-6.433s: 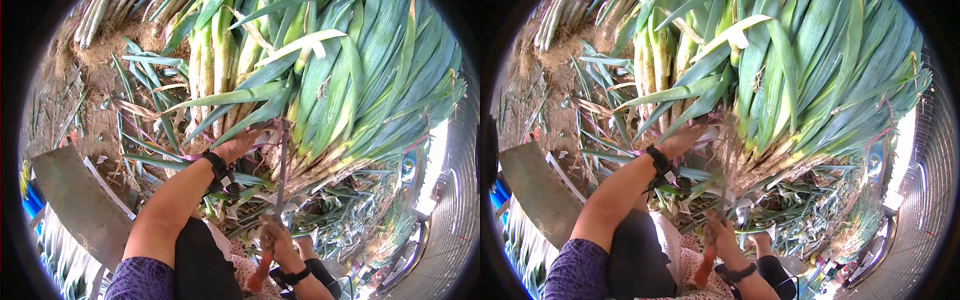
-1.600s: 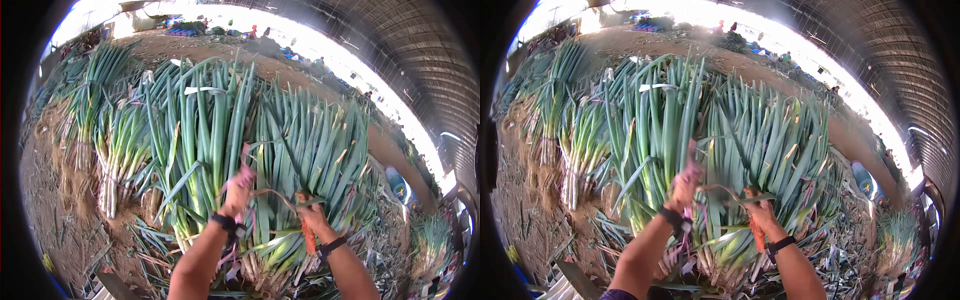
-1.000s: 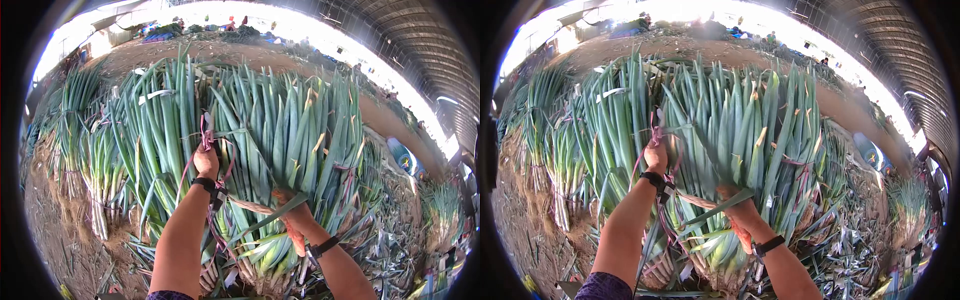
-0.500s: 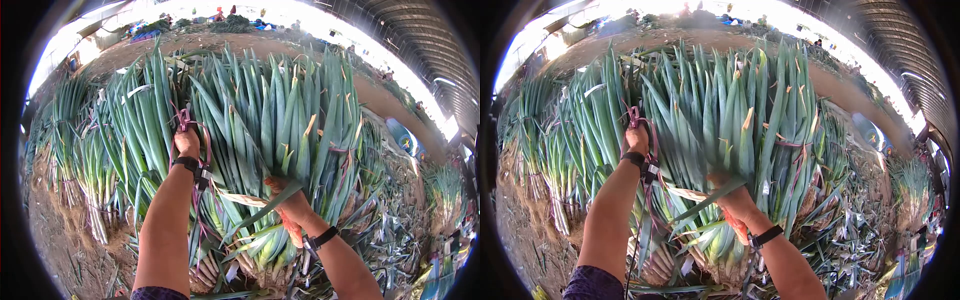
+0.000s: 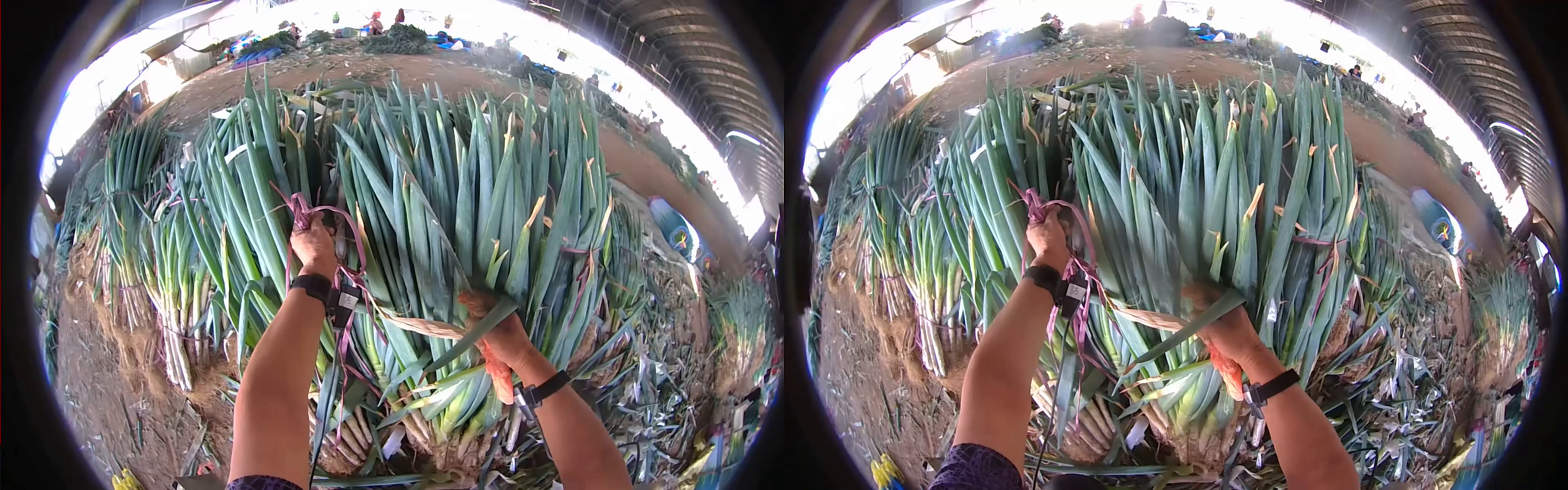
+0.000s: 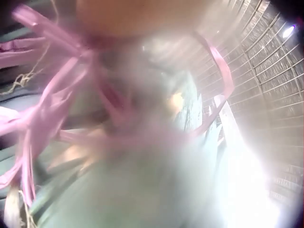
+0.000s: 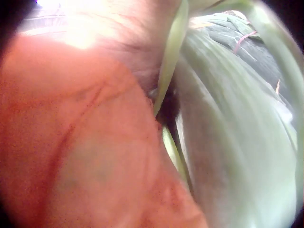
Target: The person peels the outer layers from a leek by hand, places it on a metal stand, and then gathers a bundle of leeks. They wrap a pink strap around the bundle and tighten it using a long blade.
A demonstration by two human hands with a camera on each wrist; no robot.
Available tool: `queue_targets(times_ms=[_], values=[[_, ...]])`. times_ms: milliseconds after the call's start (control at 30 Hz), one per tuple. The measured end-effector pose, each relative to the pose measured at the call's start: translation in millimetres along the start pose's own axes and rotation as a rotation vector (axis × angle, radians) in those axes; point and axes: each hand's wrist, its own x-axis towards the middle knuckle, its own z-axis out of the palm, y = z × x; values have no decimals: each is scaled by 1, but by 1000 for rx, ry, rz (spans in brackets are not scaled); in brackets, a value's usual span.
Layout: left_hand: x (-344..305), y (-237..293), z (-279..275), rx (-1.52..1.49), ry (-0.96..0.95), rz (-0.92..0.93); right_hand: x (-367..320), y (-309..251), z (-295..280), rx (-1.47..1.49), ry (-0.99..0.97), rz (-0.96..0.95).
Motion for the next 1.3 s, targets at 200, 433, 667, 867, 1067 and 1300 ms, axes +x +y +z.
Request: queue_targets(times_ms=[200, 433, 667, 867, 1067, 1300], values=[[-1, -7, -5, 79, -26, 133, 1, 2, -2, -35, 18, 16], [-11, -41, 3, 730, -220, 272, 1, 4, -2, -60, 42, -7], [-79, -20, 27, 740, -500, 324, -2, 7, 1, -18, 112, 13], [-41, -18, 8, 598, -501, 363, -2, 6, 2, -86, 153, 4], [9, -8, 5, 635, -87, 322, 3, 10, -1, -39, 119, -4], [21, -11, 14, 427, 63, 319, 5, 13, -4, -59, 132, -5]])
